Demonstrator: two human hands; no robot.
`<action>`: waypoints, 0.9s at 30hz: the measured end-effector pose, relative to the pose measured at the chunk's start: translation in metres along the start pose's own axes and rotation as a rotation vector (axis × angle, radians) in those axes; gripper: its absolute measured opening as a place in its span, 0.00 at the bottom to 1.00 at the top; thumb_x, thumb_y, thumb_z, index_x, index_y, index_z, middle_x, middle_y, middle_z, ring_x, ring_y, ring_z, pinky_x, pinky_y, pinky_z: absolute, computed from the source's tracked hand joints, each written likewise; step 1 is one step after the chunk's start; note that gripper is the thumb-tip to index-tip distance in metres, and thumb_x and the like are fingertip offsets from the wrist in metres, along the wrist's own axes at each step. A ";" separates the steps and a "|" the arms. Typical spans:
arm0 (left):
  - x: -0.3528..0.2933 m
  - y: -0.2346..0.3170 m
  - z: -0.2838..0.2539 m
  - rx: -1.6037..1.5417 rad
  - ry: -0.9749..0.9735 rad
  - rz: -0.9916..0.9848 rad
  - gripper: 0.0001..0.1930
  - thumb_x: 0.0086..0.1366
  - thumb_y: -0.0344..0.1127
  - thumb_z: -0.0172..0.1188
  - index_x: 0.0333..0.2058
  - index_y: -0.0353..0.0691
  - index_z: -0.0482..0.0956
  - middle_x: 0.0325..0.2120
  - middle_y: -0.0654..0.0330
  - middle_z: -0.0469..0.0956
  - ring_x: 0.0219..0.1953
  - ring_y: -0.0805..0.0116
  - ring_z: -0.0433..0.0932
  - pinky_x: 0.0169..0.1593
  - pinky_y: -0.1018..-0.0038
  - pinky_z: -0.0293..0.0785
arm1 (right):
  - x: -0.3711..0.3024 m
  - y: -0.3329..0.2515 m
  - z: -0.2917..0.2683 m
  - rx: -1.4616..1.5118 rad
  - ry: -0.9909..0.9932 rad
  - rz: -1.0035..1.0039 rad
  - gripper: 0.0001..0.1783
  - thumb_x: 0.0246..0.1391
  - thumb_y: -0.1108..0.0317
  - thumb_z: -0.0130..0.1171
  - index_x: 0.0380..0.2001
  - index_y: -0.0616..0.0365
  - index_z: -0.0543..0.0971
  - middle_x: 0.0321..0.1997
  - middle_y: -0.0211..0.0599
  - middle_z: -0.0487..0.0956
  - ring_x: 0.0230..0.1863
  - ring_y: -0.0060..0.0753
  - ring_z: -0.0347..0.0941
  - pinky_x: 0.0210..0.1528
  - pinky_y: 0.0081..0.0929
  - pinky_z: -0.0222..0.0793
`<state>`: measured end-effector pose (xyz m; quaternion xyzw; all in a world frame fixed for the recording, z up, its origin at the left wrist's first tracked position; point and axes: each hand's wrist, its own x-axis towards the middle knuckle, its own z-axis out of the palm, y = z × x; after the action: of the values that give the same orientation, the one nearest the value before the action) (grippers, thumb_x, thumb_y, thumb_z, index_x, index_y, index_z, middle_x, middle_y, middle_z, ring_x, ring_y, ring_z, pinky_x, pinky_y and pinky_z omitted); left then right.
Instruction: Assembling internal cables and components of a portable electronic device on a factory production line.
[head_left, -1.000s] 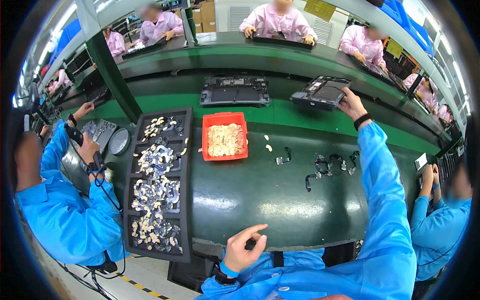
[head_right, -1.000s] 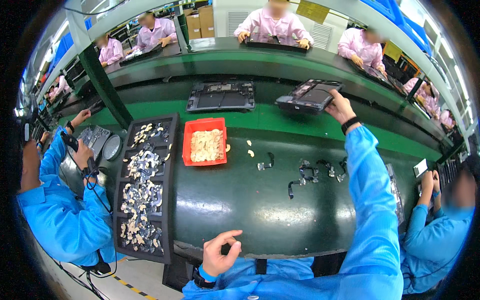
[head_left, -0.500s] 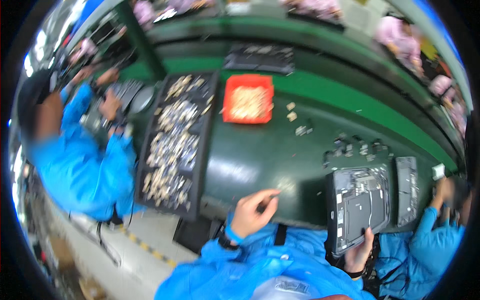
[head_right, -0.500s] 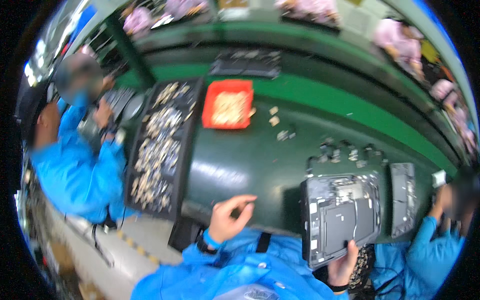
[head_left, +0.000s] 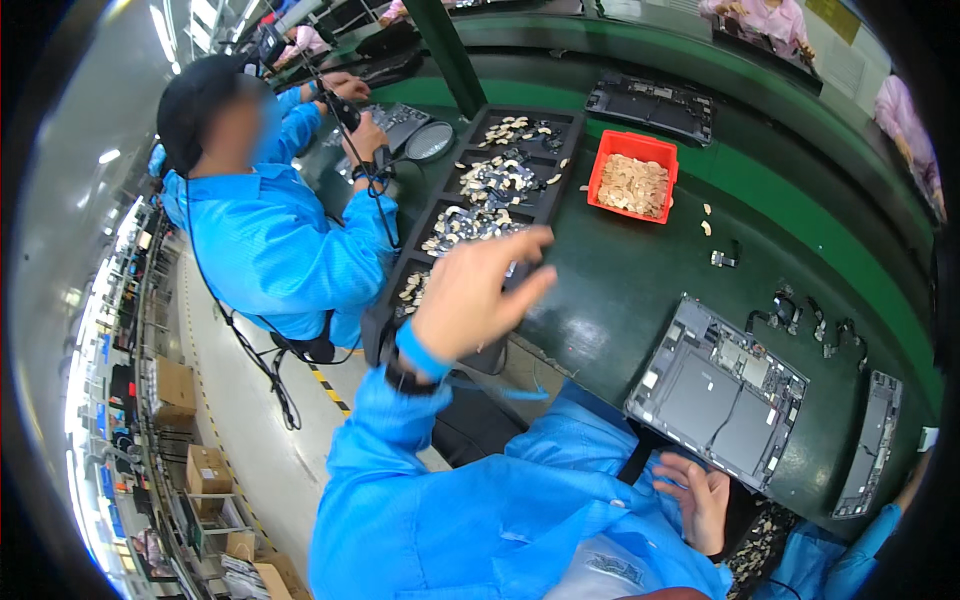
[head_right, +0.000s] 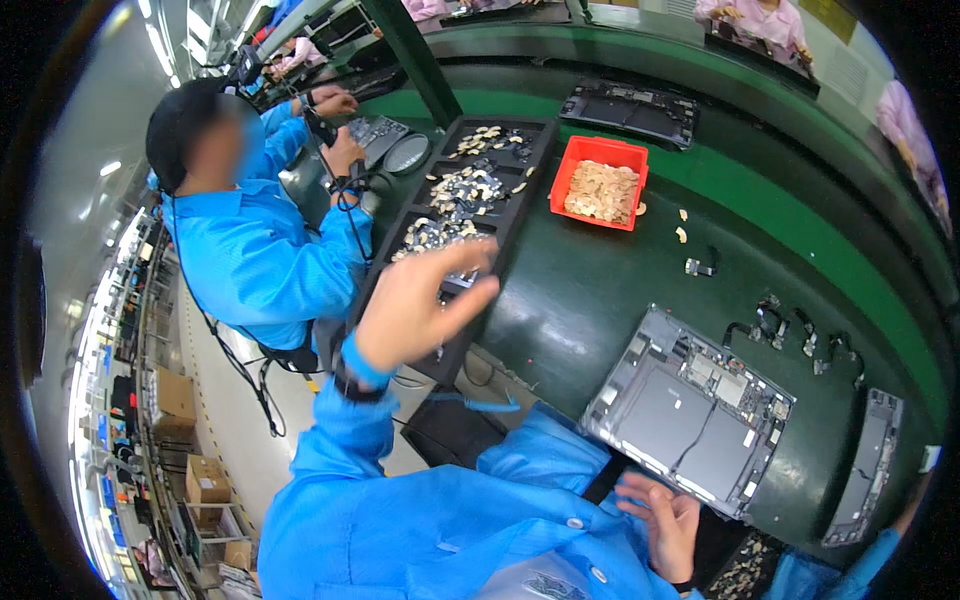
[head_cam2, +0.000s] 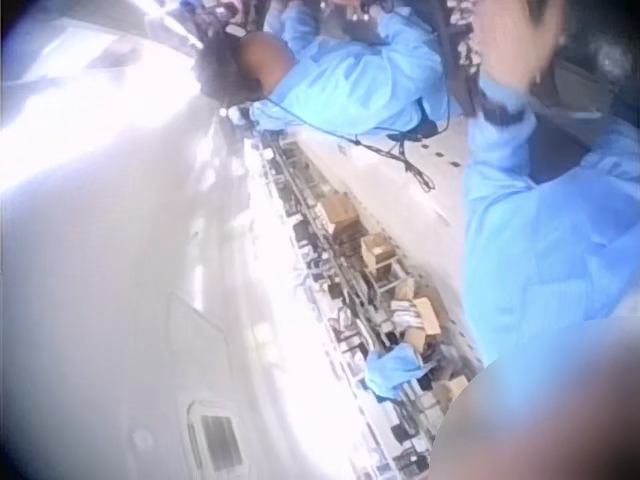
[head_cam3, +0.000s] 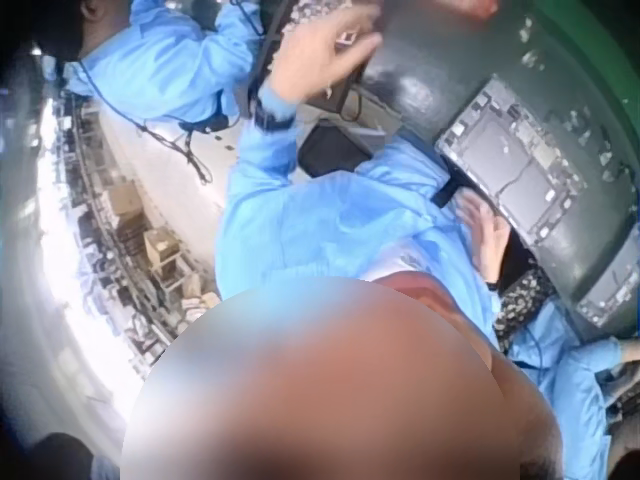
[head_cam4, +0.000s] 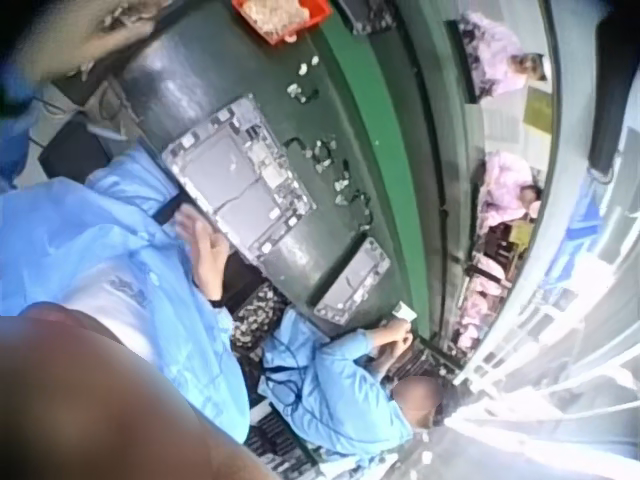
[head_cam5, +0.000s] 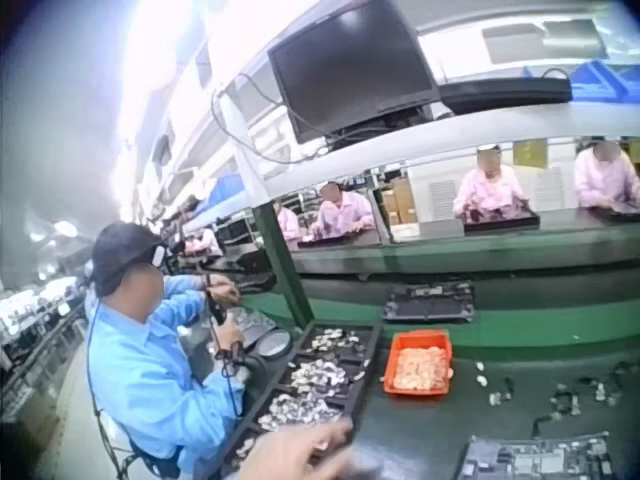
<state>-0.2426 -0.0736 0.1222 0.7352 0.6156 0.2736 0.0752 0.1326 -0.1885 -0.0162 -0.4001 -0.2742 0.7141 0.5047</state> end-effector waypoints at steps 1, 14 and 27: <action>0.014 -0.016 -0.004 0.104 0.037 -0.022 0.21 0.64 0.41 0.66 0.54 0.38 0.80 0.40 0.51 0.85 0.43 0.50 0.84 0.47 0.60 0.79 | 0.003 -0.011 0.000 -0.072 -0.031 0.189 0.18 0.70 0.64 0.55 0.52 0.70 0.73 0.51 0.54 0.82 0.51 0.44 0.82 0.51 0.39 0.80; 0.131 -0.200 0.053 0.322 0.065 -0.267 0.11 0.57 0.44 0.70 0.37 0.48 0.90 0.36 0.52 0.86 0.41 0.51 0.84 0.47 0.60 0.80 | -0.019 -0.027 -0.036 -0.453 -0.425 0.474 0.13 0.69 0.67 0.57 0.37 0.67 0.83 0.28 0.35 0.84 0.25 0.16 0.71 0.29 0.15 0.64; 0.140 -0.167 0.024 -0.160 0.400 -0.072 0.14 0.71 0.31 0.61 0.52 0.35 0.83 0.36 0.58 0.86 0.32 0.76 0.82 0.37 0.77 0.78 | -0.005 -0.182 -0.019 -1.185 -0.559 0.215 0.14 0.60 0.64 0.67 0.43 0.63 0.84 0.30 0.35 0.86 0.29 0.22 0.82 0.36 0.20 0.77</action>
<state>-0.3618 0.1025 0.0702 0.6355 0.6206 0.4589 0.0194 0.2404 -0.1312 0.1199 -0.4348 -0.6995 0.5660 0.0350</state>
